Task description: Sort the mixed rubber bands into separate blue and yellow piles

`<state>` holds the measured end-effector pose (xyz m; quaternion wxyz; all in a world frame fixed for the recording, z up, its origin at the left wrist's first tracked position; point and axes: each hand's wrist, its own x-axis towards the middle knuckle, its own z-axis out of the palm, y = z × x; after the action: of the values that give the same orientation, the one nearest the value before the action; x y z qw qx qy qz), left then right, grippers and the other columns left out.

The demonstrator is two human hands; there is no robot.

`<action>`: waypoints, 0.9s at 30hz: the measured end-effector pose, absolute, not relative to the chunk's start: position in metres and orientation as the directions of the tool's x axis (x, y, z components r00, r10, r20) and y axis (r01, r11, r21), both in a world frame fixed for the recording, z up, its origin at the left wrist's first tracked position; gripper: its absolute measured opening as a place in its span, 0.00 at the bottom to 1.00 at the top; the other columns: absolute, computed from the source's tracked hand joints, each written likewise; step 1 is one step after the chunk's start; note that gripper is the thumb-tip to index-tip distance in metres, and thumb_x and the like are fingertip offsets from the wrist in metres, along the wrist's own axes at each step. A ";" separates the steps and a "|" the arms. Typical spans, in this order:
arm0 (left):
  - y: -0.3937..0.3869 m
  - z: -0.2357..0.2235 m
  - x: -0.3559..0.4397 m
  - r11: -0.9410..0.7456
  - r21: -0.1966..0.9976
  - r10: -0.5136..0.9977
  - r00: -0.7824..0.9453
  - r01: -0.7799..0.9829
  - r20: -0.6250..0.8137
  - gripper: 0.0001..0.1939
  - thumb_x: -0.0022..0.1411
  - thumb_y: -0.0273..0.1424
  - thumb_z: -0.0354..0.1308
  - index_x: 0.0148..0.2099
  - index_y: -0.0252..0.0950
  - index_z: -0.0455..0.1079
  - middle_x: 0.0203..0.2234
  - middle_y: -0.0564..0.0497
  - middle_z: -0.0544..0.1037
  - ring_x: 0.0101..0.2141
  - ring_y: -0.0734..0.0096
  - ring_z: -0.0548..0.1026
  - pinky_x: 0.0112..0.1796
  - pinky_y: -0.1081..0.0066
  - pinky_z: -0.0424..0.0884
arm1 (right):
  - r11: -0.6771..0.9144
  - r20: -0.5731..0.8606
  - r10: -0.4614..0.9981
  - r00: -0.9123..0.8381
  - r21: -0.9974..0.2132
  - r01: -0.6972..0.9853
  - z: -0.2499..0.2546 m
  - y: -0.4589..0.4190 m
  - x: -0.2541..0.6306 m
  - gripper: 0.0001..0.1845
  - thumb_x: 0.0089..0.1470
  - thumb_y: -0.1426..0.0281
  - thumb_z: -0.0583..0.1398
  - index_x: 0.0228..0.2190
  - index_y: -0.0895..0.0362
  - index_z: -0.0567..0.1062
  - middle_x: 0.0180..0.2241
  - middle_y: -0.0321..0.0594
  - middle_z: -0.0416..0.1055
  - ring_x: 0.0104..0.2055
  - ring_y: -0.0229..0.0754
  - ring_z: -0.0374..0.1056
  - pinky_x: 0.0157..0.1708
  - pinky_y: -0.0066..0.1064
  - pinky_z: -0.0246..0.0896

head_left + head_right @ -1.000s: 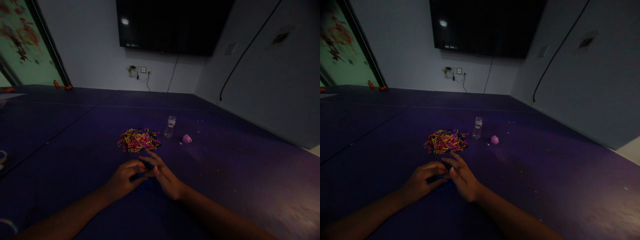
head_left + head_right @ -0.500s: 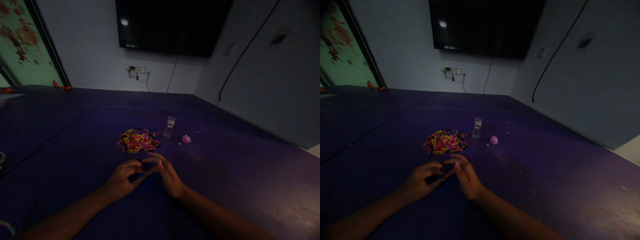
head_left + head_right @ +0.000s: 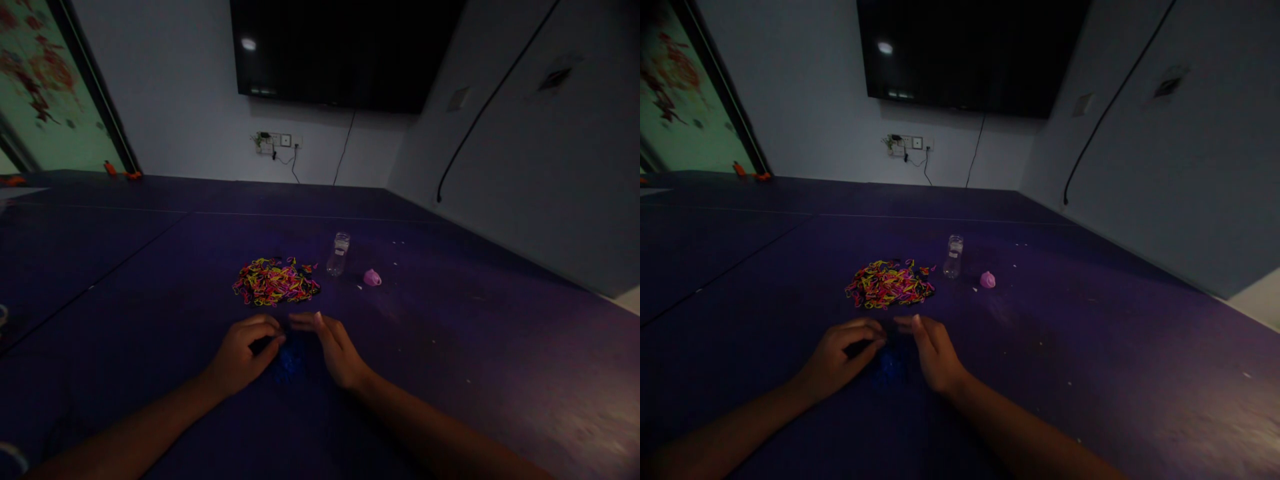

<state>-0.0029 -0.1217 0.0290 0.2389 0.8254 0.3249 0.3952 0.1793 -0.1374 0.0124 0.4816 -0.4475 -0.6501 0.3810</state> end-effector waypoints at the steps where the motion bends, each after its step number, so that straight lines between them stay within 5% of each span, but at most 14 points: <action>1: -0.121 0.029 -0.003 -0.664 0.661 0.734 0.472 0.350 0.488 0.10 0.60 0.29 0.52 0.29 0.35 0.72 0.28 0.50 0.75 0.30 0.70 0.74 0.32 0.70 0.71 | 0.314 0.290 0.947 -0.141 -0.926 0.208 0.013 -0.138 0.179 0.32 0.58 0.49 0.42 0.39 0.57 0.76 0.37 0.46 0.74 0.42 0.47 0.70 0.46 0.43 0.60; 15: -0.117 0.020 -0.008 -0.480 0.833 0.835 0.435 0.275 0.337 0.17 0.65 0.37 0.46 0.42 0.36 0.73 0.36 0.47 0.78 0.39 0.65 0.75 0.42 0.65 0.70 | 0.370 0.355 0.929 -0.103 -0.894 0.253 0.013 -0.138 0.181 0.29 0.60 0.52 0.43 0.38 0.56 0.76 0.37 0.44 0.74 0.44 0.46 0.68 0.47 0.43 0.59; 27: -0.120 0.021 -0.006 -0.500 0.838 0.781 0.531 0.217 0.328 0.20 0.66 0.42 0.43 0.49 0.40 0.71 0.47 0.47 0.74 0.49 0.62 0.69 0.52 0.57 0.61 | 0.286 0.281 0.958 -0.062 -0.955 0.081 0.012 -0.137 0.179 0.31 0.57 0.49 0.45 0.36 0.58 0.77 0.35 0.48 0.73 0.38 0.46 0.69 0.31 0.36 0.68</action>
<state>-0.0063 -0.1199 0.0205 0.3857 0.7854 0.3178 0.3652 0.1791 -0.1372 0.0117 0.5311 -0.4325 -0.6005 0.4126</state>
